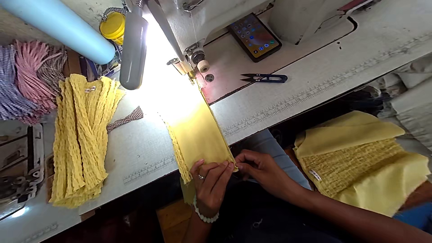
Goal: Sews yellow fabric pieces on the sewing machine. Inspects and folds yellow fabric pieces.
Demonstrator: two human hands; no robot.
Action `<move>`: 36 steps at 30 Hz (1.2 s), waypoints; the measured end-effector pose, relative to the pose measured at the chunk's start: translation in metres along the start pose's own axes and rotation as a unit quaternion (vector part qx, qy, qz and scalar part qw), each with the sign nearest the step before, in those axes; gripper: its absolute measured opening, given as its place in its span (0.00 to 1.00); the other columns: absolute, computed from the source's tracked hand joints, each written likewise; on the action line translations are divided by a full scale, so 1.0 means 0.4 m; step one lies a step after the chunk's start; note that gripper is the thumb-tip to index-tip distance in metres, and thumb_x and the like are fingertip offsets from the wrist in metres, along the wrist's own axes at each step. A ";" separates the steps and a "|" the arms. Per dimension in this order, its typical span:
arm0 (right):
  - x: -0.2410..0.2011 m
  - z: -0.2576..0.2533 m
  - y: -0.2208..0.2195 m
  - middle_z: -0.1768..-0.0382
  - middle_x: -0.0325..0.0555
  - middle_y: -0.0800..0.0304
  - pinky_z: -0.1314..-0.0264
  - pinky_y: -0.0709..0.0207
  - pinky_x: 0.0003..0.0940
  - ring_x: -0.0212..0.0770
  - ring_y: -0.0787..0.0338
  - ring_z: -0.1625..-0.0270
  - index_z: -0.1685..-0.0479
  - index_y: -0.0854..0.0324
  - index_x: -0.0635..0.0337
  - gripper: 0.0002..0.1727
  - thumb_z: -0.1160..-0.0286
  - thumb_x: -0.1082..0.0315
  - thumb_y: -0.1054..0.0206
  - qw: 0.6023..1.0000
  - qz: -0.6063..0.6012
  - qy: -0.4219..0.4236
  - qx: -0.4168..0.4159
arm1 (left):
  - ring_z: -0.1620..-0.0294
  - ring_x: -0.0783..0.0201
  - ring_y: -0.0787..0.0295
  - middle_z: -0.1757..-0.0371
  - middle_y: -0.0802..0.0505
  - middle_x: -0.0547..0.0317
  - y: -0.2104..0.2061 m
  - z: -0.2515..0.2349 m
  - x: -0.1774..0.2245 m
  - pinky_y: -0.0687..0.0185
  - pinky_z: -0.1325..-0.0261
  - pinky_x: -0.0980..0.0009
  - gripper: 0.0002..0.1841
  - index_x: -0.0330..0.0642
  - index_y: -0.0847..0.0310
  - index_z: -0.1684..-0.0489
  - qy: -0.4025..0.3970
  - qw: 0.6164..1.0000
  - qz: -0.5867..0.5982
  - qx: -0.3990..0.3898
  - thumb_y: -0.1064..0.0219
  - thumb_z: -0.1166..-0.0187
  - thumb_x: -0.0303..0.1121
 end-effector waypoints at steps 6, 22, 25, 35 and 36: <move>-0.010 -0.004 -0.005 0.62 0.36 0.11 0.59 0.15 0.15 0.20 0.12 0.64 0.59 0.12 0.63 0.08 0.18 0.68 0.35 1.000 -0.012 -0.014 -0.016 | 0.43 0.69 0.16 0.52 0.08 0.65 0.002 -0.002 -0.006 0.43 0.16 0.59 0.06 0.49 0.12 0.49 -0.006 1.000 0.011 -0.013 0.31 0.17 0.32; -0.193 0.012 0.012 0.40 0.48 0.11 0.32 0.22 0.30 0.42 0.15 0.36 0.36 0.14 0.50 0.15 0.15 0.70 0.39 0.865 0.337 0.370 0.036 | 0.46 0.68 0.15 0.56 0.08 0.63 0.038 -0.042 0.004 0.38 0.19 0.64 0.05 0.46 0.13 0.55 -0.033 0.999 -0.020 -0.020 0.36 0.16 0.28; -0.221 -0.006 -0.040 0.33 0.49 0.11 0.27 0.23 0.37 0.49 0.16 0.29 0.38 0.15 0.52 0.15 0.14 0.74 0.41 0.814 0.364 0.449 -0.051 | 0.46 0.69 0.17 0.55 0.10 0.64 0.048 -0.047 0.012 0.40 0.18 0.65 0.05 0.47 0.14 0.55 -0.035 0.999 -0.033 -0.014 0.36 0.16 0.28; -0.202 -0.010 -0.051 0.58 0.46 0.12 0.38 0.22 0.36 0.46 0.14 0.46 0.56 0.16 0.56 0.08 0.14 0.73 0.42 0.763 0.406 0.496 -0.083 | 0.50 0.64 0.13 0.61 0.08 0.60 0.029 -0.071 0.001 0.28 0.25 0.64 0.06 0.44 0.11 0.59 -0.024 0.997 0.034 -0.068 0.35 0.17 0.28; -0.195 -0.010 -0.048 0.59 0.46 0.12 0.39 0.22 0.35 0.46 0.14 0.47 0.57 0.16 0.56 0.08 0.15 0.73 0.42 0.763 0.410 0.493 -0.080 | 0.50 0.64 0.11 0.62 0.07 0.60 0.021 -0.083 -0.008 0.27 0.25 0.64 0.07 0.44 0.09 0.62 -0.013 0.994 0.060 -0.093 0.35 0.17 0.29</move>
Point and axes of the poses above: each hand's wrist, its own z-axis away from the middle knuckle, its own y-axis out of the back of the hand, x = y × z, the point moved 9 cm from there along -z, towards the middle knuckle
